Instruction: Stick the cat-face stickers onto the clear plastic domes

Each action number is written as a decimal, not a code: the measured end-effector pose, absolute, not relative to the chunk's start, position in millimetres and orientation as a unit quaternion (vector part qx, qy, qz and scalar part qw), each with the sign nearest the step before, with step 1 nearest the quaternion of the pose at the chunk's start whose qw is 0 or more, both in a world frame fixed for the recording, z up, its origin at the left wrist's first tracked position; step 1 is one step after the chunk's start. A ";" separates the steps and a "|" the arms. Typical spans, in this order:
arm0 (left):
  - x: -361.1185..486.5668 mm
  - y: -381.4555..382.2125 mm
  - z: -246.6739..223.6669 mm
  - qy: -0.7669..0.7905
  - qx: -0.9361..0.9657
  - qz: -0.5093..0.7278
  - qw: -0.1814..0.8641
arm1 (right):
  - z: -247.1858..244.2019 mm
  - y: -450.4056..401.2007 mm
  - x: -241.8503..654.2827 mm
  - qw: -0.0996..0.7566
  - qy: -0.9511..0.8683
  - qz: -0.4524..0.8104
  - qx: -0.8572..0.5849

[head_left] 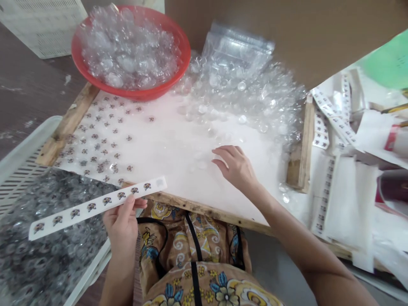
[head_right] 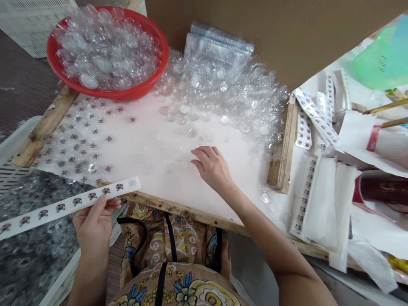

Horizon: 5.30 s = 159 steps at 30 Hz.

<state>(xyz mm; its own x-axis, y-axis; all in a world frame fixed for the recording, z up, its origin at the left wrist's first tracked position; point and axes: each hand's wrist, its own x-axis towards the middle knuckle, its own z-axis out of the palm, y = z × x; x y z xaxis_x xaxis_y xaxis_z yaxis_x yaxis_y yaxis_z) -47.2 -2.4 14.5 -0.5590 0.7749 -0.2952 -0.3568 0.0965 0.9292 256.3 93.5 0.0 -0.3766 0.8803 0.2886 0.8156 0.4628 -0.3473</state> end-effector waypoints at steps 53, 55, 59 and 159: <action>-31.8 -10.2 20.3 0.600 0.220 0.618 0.457 | 15.4 97.4 265.1 0.222 -0.723 0.276 -0.593; -33.2 -10.8 18.8 0.599 0.215 0.619 0.460 | 17.9 91.9 279.7 0.178 -0.727 0.223 -0.624; -32.3 -9.7 15.7 0.603 0.203 0.615 0.466 | 16.2 77.8 293.3 0.112 -0.730 0.220 -0.637; -27.1 -9.6 21.3 0.611 0.212 0.605 0.465 | 12.0 66.0 241.6 0.264 -0.671 0.377 -0.581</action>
<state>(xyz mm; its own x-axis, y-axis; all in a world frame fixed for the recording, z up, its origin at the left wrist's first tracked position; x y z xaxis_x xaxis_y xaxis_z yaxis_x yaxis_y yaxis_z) -27.1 -9.6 21.3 -0.4778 0.8215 -0.3112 -0.3026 0.1787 0.9362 241.6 66.0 12.0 -0.1846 0.9792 -0.0844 0.5814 0.0395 -0.8127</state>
